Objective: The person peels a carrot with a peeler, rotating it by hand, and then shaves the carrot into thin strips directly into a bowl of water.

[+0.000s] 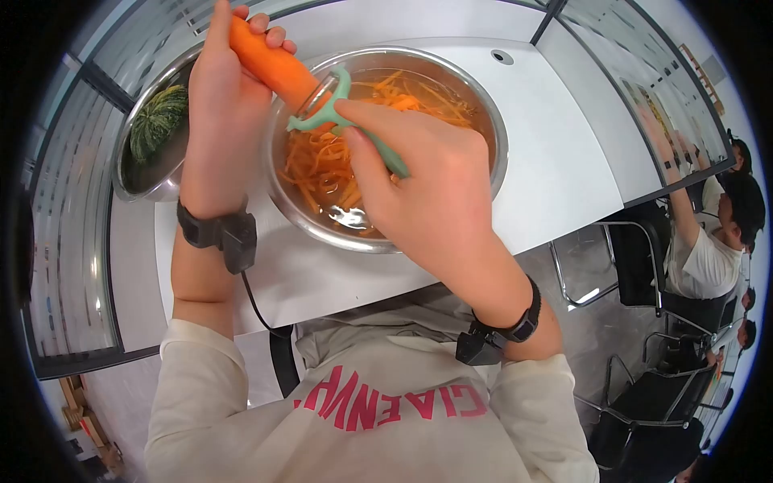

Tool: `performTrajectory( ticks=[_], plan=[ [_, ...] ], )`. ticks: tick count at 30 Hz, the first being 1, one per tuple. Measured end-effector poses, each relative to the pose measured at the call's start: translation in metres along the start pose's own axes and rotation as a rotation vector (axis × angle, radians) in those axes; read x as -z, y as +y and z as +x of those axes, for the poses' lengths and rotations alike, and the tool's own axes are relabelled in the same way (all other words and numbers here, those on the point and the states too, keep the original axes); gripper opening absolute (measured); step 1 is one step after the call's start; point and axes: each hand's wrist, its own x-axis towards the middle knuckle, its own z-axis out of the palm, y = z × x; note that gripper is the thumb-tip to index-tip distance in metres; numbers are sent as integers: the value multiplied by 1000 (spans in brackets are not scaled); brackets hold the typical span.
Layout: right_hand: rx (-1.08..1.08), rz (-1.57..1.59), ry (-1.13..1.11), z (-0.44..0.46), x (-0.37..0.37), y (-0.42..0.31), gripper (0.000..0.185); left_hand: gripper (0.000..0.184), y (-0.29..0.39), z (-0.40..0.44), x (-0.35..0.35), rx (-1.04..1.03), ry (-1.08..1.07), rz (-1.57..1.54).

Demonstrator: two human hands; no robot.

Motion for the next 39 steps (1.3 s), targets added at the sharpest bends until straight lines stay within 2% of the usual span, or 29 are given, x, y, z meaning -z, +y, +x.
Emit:
performTrajectory(
  ticks=[7,10,13,16,19,22,25,27,30,34,37,39],
  plan=[
    [-39,58,1,5,-9,4,21,25,1,-3,-2,-7,25,28],
    [-219,83,-83,1,-3,4,20,25,3,0,2,-16,29,35],
    [-231,68,-102,-8,0,13,20,25,4,2,3,-35,41,36],
    [-163,33,-55,-15,-1,25,14,25,4,2,3,-67,32,32],
    [-45,-41,11,-16,2,30,17,21,5,1,2,-73,2,28],
    [-30,-255,-18,-12,14,19,26,18,5,-6,-6,-53,-13,79],
    [129,-450,41,-11,15,27,36,17,2,-3,-1,-30,-81,156],
    [140,-459,27,-9,17,27,38,17,1,0,-1,-38,-144,167],
    [150,-482,-6,-7,19,24,40,14,-5,-13,-14,-132,-89,190],
    [173,-650,-99,-5,27,10,34,14,-5,-3,-2,-72,-90,164],
    [269,-711,-75,-3,22,26,39,14,-6,-2,-1,-85,-87,151],
    [171,-546,-57,-5,18,39,36,14,-5,1,3,-84,-107,138]
  ],
)
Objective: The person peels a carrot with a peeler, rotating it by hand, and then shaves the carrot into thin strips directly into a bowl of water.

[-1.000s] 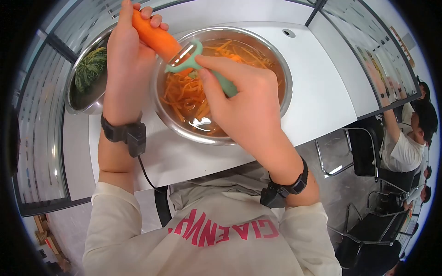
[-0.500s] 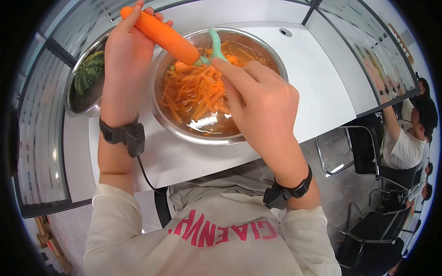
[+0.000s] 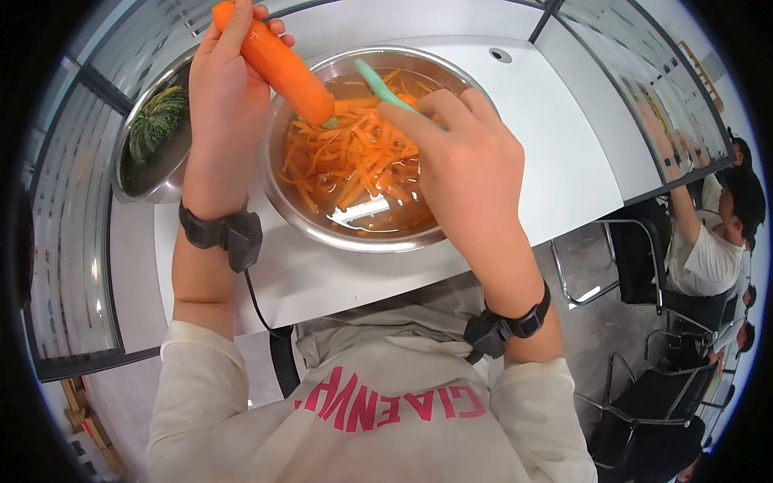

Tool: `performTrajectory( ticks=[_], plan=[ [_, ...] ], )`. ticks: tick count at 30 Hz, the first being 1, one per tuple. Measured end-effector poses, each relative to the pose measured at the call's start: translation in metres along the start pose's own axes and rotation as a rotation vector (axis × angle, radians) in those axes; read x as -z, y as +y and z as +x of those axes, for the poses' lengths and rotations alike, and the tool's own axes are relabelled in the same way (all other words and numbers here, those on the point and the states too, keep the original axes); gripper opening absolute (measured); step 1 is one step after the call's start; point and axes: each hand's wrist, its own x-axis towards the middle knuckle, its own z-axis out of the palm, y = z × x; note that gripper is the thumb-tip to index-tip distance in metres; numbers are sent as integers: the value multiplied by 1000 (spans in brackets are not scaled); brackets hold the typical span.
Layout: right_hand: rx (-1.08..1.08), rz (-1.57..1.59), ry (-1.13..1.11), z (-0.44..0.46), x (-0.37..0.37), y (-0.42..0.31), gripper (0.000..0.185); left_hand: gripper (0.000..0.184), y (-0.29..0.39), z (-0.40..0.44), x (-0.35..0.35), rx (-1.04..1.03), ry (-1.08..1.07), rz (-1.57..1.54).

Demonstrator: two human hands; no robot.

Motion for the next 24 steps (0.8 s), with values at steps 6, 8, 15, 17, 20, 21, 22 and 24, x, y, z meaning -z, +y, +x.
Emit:
performTrajectory(
  ticks=[6,8,15,17,20,21,22,24],
  plan=[
    [-326,522,39,-4,-16,3,29,13,0,-3,-18,-144,111,55],
    [-299,491,-11,-3,-14,5,28,13,-1,-1,-11,-158,79,55],
    [-275,445,-95,-3,-11,6,34,12,-5,1,-5,-216,53,22],
    [-287,441,-85,-5,-15,6,34,13,-2,0,-9,-202,93,27],
    [-257,276,-173,-7,-18,14,29,13,-4,-1,-12,-214,127,30],
    [-242,234,-221,-5,-15,14,27,13,-5,-1,-13,-223,135,31],
    [-228,192,-270,-4,-14,15,24,13,-4,-1,-12,-213,117,31],
    [-169,195,-310,-10,-20,19,20,13,-2,-1,-8,-196,83,30]
  ],
)
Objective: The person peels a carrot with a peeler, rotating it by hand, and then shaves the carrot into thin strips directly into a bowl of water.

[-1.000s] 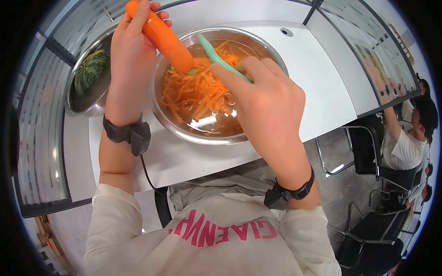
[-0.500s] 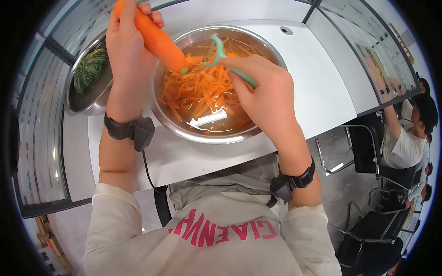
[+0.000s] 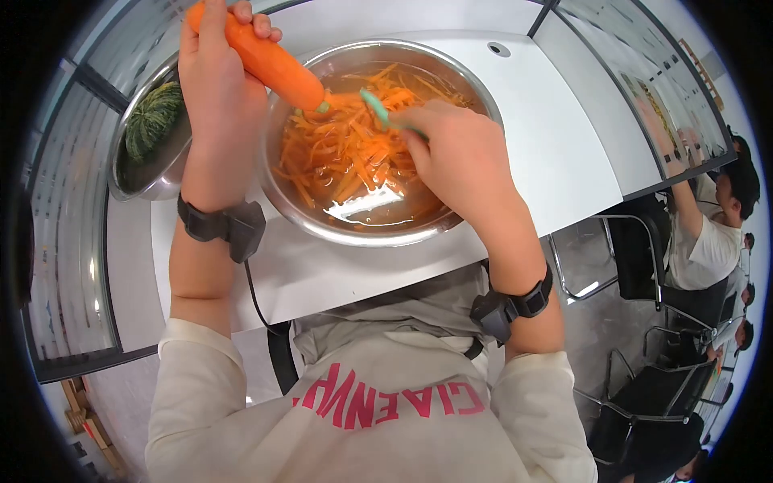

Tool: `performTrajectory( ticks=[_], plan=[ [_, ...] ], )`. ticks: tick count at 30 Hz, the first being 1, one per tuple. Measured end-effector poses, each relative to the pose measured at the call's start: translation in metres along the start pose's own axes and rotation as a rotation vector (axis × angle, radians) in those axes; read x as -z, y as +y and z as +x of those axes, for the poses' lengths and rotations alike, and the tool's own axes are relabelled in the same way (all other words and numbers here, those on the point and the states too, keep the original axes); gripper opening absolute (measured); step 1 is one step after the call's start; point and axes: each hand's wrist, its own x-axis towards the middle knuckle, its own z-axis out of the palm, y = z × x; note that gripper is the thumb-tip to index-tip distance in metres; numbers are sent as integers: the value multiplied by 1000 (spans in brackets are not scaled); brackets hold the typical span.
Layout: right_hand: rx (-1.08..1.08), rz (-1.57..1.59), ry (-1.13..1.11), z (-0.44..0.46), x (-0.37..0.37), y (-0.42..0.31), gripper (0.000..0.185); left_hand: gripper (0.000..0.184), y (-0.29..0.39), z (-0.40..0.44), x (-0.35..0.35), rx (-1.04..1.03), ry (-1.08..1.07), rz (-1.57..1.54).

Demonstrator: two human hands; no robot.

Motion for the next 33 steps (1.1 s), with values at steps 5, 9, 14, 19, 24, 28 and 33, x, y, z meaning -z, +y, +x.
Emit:
performTrajectory(
  ticks=[5,9,14,19,24,28,33],
  plan=[
    [14,-79,-14,2,-3,0,18,14,0,-1,1,27,-1,-39],
    [26,-102,-34,2,0,-2,21,14,3,-3,-1,33,11,-29],
    [92,-45,-25,-1,-3,11,24,14,1,-3,0,20,-21,-23],
    [-56,305,22,4,0,10,24,14,3,-2,1,23,-6,-40],
    [-263,510,44,3,7,6,25,16,2,1,3,47,32,-79],
    [-220,483,87,3,11,-5,25,17,-2,3,6,53,39,-100],
    [-285,666,176,1,13,-22,24,18,0,2,5,46,60,-73]
  ],
)
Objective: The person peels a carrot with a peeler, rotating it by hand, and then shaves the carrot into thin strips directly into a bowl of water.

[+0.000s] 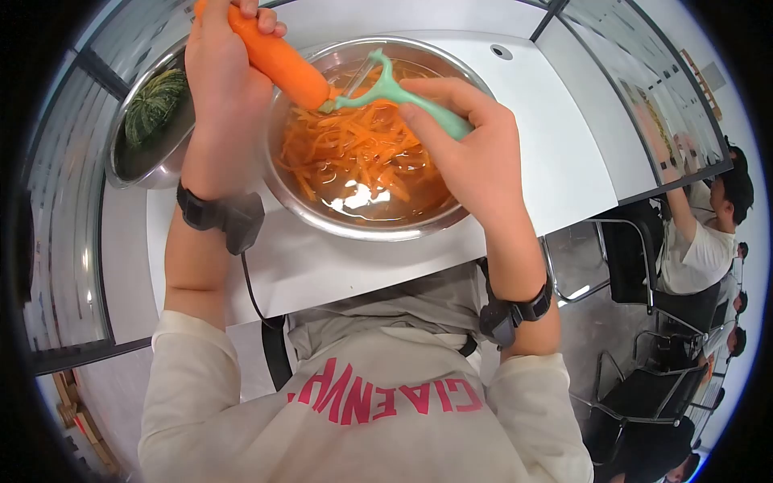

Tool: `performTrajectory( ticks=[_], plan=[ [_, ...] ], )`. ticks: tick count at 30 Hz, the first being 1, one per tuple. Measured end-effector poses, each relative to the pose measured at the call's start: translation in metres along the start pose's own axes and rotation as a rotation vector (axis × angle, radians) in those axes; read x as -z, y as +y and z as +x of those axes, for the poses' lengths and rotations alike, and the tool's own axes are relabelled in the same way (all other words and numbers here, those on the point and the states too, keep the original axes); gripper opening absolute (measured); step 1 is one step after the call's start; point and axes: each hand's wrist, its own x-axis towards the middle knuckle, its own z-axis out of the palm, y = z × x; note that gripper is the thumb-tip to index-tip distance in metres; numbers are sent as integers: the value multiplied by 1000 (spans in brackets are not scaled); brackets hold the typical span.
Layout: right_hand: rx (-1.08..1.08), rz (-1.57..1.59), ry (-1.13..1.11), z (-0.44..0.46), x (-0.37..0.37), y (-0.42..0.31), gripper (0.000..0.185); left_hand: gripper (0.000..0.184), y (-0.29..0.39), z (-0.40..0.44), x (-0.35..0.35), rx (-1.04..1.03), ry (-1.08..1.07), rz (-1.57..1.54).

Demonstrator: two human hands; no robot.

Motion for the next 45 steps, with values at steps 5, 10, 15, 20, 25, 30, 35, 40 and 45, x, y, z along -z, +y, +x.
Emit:
performTrajectory(
  ticks=[5,10,15,20,25,30,35,40,45],
  plan=[
    [68,83,-10,-8,-12,-16,21,19,-1,0,-1,57,38,-6],
    [281,-20,60,-6,-30,-17,17,20,1,-10,-6,108,34,-19],
    [354,-48,112,-2,-39,-20,15,21,0,-14,-8,89,-11,-25],
    [321,-133,55,-5,-36,-25,18,20,0,-14,-7,34,-45,-10],
    [331,-160,77,-11,-39,-18,16,21,-3,-11,-5,32,-4,10],
    [247,-122,61,-13,-33,-3,16,21,-5,-7,-4,45,43,36],
    [242,-162,56,-13,-22,14,15,20,9,-8,-7,3,24,-12],
    [519,-710,116,-10,-6,2,28,19,4,-5,-4,46,12,-22],
    [628,-990,159,-7,5,-6,45,18,1,-5,-3,46,-28,-43]
  ],
)
